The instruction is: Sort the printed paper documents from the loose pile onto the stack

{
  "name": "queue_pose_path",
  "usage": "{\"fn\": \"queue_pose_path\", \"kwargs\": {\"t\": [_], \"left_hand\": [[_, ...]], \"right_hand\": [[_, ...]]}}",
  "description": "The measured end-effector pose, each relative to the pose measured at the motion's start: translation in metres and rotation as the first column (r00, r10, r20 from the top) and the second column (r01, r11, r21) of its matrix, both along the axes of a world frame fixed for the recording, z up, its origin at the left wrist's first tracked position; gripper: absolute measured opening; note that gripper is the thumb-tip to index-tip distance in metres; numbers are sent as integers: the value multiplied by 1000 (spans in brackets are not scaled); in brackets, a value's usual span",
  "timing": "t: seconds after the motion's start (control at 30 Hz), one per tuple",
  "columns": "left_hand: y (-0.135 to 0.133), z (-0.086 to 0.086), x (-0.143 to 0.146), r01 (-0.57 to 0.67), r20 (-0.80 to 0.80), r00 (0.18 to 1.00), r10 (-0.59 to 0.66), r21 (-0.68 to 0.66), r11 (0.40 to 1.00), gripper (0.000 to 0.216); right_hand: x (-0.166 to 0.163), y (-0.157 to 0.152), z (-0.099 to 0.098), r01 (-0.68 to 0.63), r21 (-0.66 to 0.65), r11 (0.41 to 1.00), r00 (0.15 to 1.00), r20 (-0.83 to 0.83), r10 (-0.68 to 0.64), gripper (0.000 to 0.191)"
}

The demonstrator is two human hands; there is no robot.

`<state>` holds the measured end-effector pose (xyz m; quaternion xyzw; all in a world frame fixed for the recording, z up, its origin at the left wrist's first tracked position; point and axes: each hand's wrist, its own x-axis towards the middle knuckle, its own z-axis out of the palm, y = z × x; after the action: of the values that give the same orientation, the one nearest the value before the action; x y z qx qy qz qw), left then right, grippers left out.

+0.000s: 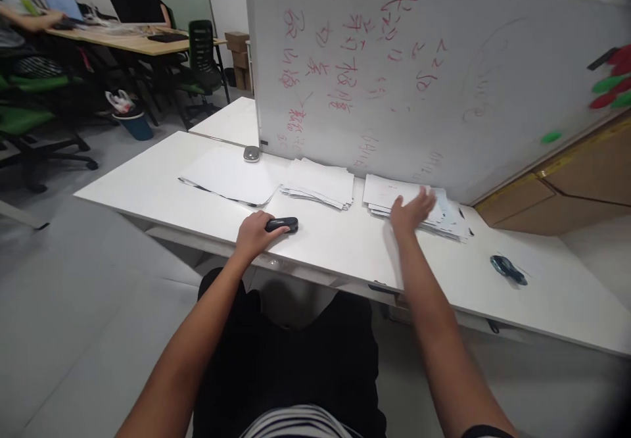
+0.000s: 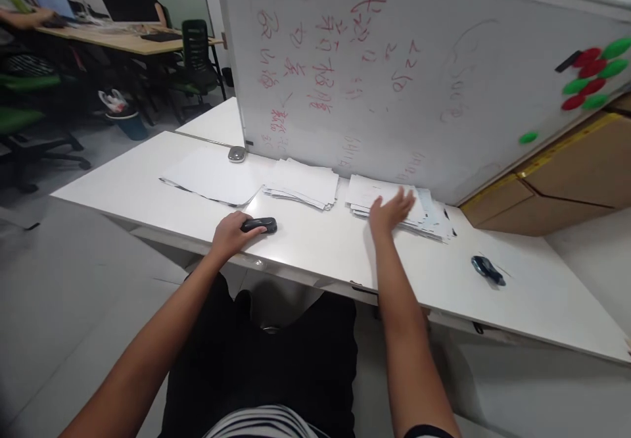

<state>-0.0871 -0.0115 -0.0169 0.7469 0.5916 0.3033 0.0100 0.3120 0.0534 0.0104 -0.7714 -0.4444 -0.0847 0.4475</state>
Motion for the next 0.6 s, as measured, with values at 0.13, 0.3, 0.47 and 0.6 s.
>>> {"fn": "queue_pose_path", "kwargs": {"t": [0.13, 0.3, 0.47, 0.6], "left_hand": [[-1, 1, 0, -1, -7, 1000, 1, -7, 1000, 42], [-2, 3, 2, -7, -31, 999, 7, -21, 1000, 41], [-2, 4, 2, -13, -26, 1000, 12, -36, 999, 40], [-3, 6, 3, -12, -5, 1000, 12, -63, 998, 39]], "right_hand": [[-81, 18, -19, -435, -199, 878, 853, 221, 473, 46], [-126, 31, -38, -549, -399, 734, 729, 202, 654, 44], [-119, 32, -48, -566, -343, 750, 716, 246, 653, 33], [-117, 32, -49, -560, -336, 758, 718, 260, 645, 31]]}}
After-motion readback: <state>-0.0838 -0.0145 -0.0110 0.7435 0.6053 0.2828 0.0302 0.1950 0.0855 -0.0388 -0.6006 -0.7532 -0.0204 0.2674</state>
